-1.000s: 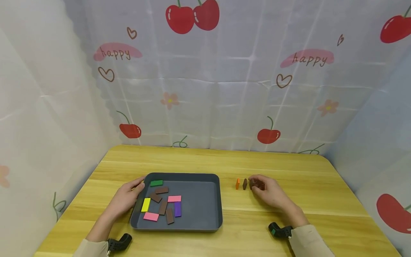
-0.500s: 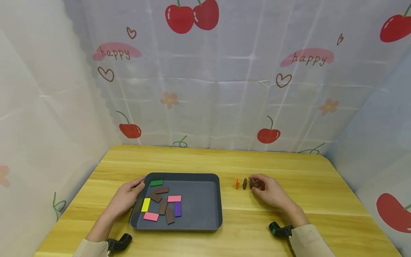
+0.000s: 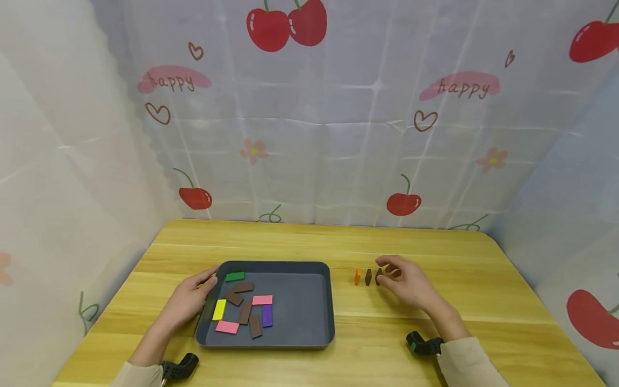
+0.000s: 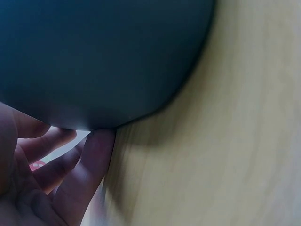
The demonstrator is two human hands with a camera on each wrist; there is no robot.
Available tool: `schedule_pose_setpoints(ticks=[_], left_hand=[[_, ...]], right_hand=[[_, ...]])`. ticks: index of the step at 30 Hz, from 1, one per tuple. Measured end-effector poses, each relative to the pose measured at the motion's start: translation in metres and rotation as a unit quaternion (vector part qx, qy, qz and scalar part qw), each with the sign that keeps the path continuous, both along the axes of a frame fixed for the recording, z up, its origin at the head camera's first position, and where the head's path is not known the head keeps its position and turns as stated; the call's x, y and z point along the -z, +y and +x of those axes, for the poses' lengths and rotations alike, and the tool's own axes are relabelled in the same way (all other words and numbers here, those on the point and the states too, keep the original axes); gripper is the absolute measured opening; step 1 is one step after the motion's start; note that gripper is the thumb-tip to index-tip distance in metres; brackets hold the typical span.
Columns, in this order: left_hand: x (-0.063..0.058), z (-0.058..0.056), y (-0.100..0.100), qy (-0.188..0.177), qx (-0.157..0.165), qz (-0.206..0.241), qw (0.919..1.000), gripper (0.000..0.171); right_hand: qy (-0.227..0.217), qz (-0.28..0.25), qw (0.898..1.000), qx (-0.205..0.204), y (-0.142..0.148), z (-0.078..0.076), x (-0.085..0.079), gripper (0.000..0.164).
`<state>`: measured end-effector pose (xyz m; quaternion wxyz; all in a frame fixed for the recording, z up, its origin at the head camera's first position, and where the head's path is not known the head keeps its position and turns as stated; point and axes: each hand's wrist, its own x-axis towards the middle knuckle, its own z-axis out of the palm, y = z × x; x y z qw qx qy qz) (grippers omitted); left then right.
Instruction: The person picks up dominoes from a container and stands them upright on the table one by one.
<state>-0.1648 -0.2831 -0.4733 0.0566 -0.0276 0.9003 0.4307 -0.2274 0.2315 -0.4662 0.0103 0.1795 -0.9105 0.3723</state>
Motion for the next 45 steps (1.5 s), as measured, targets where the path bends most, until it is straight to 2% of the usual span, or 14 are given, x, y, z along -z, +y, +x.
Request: schedule_pose_setpoints(ticks=[8, 13, 19, 26, 35, 45], left_hand=[[0.000, 0.001, 0.000, -0.009, -0.005, 0.010, 0.9999, 0.057], [0.000, 0.001, 0.000, -0.014, -0.006, 0.011, 0.9998, 0.057], [0.001, 0.000, 0.000, -0.013, -0.007, 0.014, 0.9998, 0.057], [0.003, 0.000, -0.001, -0.009, -0.006, 0.011, 0.9999, 0.056], [0.002, 0.000, 0.000, -0.007, -0.008, 0.010, 0.9999, 0.056], [0.001, 0.000, 0.000, -0.007, -0.007, 0.001, 1.0000, 0.056]], right_hand=[[0.060, 0.012, 0.998, 0.013, -0.012, 0.003, -0.019, 0.032], [0.061, 0.014, 0.998, 0.005, -0.026, 0.012, -0.035, 0.029], [0.043, 0.002, 0.999, -0.031, -0.053, 0.014, -0.046, 0.028], [0.033, -0.004, 0.995, -0.099, -0.084, 0.010, -0.046, 0.026], [0.057, -0.004, 0.987, -0.150, -0.121, 0.004, -0.052, 0.027], [0.040, 0.018, 0.982, -0.185, -0.157, -0.002, -0.056, 0.031]])
